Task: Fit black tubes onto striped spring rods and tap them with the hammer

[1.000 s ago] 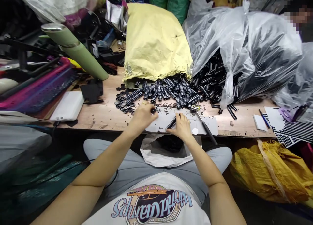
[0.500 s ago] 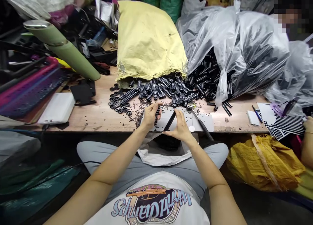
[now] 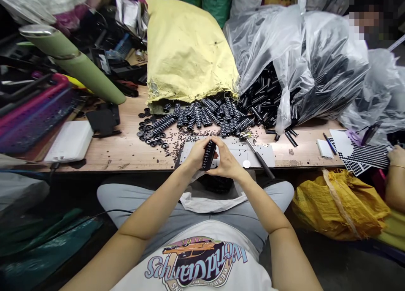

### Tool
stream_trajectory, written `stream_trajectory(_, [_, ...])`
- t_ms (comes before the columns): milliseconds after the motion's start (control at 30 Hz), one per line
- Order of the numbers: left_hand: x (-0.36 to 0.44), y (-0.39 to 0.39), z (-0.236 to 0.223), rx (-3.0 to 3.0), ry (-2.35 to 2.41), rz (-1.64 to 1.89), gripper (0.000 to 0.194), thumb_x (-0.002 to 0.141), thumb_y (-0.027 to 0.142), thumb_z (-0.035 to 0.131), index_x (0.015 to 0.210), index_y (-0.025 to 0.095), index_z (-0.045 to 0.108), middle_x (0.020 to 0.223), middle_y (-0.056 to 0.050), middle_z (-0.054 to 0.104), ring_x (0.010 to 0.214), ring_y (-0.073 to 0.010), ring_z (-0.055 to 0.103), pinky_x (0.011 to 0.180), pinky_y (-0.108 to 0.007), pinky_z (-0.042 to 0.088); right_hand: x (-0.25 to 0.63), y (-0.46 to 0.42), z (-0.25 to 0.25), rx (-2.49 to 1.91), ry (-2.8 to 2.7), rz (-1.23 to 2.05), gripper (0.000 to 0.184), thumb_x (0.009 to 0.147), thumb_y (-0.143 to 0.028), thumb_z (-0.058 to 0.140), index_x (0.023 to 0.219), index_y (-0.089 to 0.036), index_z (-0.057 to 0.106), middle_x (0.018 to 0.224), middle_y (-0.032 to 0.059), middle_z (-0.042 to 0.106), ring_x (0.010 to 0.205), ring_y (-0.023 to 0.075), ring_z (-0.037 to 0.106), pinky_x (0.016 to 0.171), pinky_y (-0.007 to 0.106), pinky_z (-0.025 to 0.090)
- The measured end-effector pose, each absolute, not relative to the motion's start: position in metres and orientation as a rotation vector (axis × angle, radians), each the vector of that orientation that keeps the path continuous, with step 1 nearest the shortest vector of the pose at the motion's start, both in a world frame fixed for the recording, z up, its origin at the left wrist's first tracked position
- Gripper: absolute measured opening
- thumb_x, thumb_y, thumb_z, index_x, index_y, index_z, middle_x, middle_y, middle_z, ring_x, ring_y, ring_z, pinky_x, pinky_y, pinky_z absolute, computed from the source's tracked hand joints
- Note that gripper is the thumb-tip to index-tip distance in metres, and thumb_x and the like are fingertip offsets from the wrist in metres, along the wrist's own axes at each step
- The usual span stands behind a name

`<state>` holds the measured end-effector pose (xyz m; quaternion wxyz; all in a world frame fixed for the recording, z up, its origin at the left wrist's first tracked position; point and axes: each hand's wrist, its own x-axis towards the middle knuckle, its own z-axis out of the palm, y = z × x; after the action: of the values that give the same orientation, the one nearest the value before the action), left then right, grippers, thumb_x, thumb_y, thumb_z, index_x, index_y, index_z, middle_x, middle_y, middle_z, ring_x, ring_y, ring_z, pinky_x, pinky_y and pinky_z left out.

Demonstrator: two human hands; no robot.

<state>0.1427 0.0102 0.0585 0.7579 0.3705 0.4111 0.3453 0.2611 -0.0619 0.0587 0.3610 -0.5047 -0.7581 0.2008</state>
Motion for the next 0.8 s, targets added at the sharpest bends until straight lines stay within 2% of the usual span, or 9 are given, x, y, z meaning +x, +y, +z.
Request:
stream_trajectory(200, [0.147, 0.004, 0.061, 0.827, 0.936, 0.679, 0.030, 0.089, 0.045, 0.049, 0.081, 0.016, 0.052, 0.049, 0.003, 0.052, 0.036, -0.0119, 0.053, 0.039, -0.020, 0.044, 0.264, -0.063, 0.054, -1.360, -1.917, 0.623, 0.109, 0.063, -0.036, 0.081, 0.147, -0.020, 0.014, 0.149, 0.0170, 0.030, 0.143, 0.0271, 0.027, 0.119, 0.045, 0.025])
stream_trajectory(300, [0.149, 0.005, 0.061, 0.847, 0.950, 0.651, 0.031, 0.091, 0.044, 0.047, 0.077, 0.016, 0.051, 0.050, 0.002, 0.052, 0.034, -0.0111, 0.052, 0.040, -0.021, 0.045, 0.264, -0.062, 0.053, -1.380, -1.884, 0.657, 0.108, 0.061, -0.038, 0.082, 0.145, -0.018, 0.018, 0.146, 0.0178, 0.034, 0.139, 0.0280, 0.034, 0.117, 0.046, 0.029])
stream_trajectory(400, [0.151, 0.007, 0.060, 0.851, 0.974, 0.603, 0.031, 0.093, 0.041, 0.044, 0.076, 0.016, 0.051, 0.050, 0.002, 0.052, 0.034, -0.0107, 0.051, 0.041, -0.021, 0.045, 0.263, -0.062, 0.051, -1.408, -1.847, 0.642, 0.103, 0.060, -0.036, 0.081, 0.142, -0.016, 0.022, 0.141, 0.0181, 0.039, 0.133, 0.0290, 0.040, 0.113, 0.046, 0.033])
stream_trajectory(500, [0.152, 0.009, 0.054, 0.869, 1.003, 0.582, 0.031, 0.094, 0.039, 0.040, 0.079, 0.016, 0.052, 0.052, 0.001, 0.052, 0.037, -0.0109, 0.051, 0.043, -0.023, 0.046, 0.261, -0.063, 0.048, -1.435, -1.850, 0.613, 0.102, 0.058, -0.030, 0.079, 0.142, -0.017, 0.022, 0.141, 0.0168, 0.039, 0.134, 0.0292, 0.038, 0.114, 0.047, 0.032])
stream_trajectory(600, [0.153, 0.008, 0.041, 1.039, 0.996, 0.636, 0.030, 0.095, 0.035, 0.038, 0.088, 0.014, 0.058, 0.064, -0.003, 0.057, 0.051, -0.0133, 0.058, 0.054, -0.027, 0.051, 0.261, -0.062, 0.039, -1.504, -1.839, 0.541, 0.103, 0.055, -0.027, 0.078, 0.142, -0.016, 0.023, 0.141, 0.0174, 0.039, 0.133, 0.0301, 0.037, 0.113, 0.047, 0.032])
stream_trajectory(667, [0.153, 0.004, 0.029, 1.342, 0.984, 0.732, 0.026, 0.091, 0.030, 0.046, 0.103, 0.014, 0.063, 0.082, -0.007, 0.061, 0.071, -0.0159, 0.062, 0.070, -0.031, 0.054, 0.262, -0.060, 0.030, -1.600, -1.801, 0.473, 0.102, 0.055, -0.030, 0.078, 0.141, -0.012, 0.025, 0.139, 0.0201, 0.040, 0.132, 0.0323, 0.038, 0.112, 0.050, 0.033])
stream_trajectory(733, [0.154, 0.001, 0.016, 1.734, 0.970, 0.801, 0.037, 0.084, 0.023, 0.057, 0.119, 0.015, 0.061, 0.098, -0.010, 0.059, 0.090, -0.0194, 0.060, 0.085, -0.035, 0.051, 0.265, -0.059, 0.020, -1.714, -1.751, 0.416, 0.098, 0.058, -0.032, 0.076, 0.140, -0.010, 0.027, 0.137, 0.0227, 0.041, 0.130, 0.0343, 0.038, 0.111, 0.053, 0.032])
stream_trajectory(800, [0.153, 0.000, 0.004, 2.083, 0.927, 0.764, 0.049, 0.080, 0.017, 0.059, 0.129, 0.014, 0.056, 0.104, -0.011, 0.058, 0.098, -0.0221, 0.057, 0.091, -0.038, 0.048, 0.272, -0.062, 0.014, -1.802, -1.727, 0.375, 0.091, 0.064, -0.032, 0.072, 0.140, -0.009, 0.027, 0.137, 0.0233, 0.041, 0.130, 0.0345, 0.038, 0.110, 0.054, 0.031])
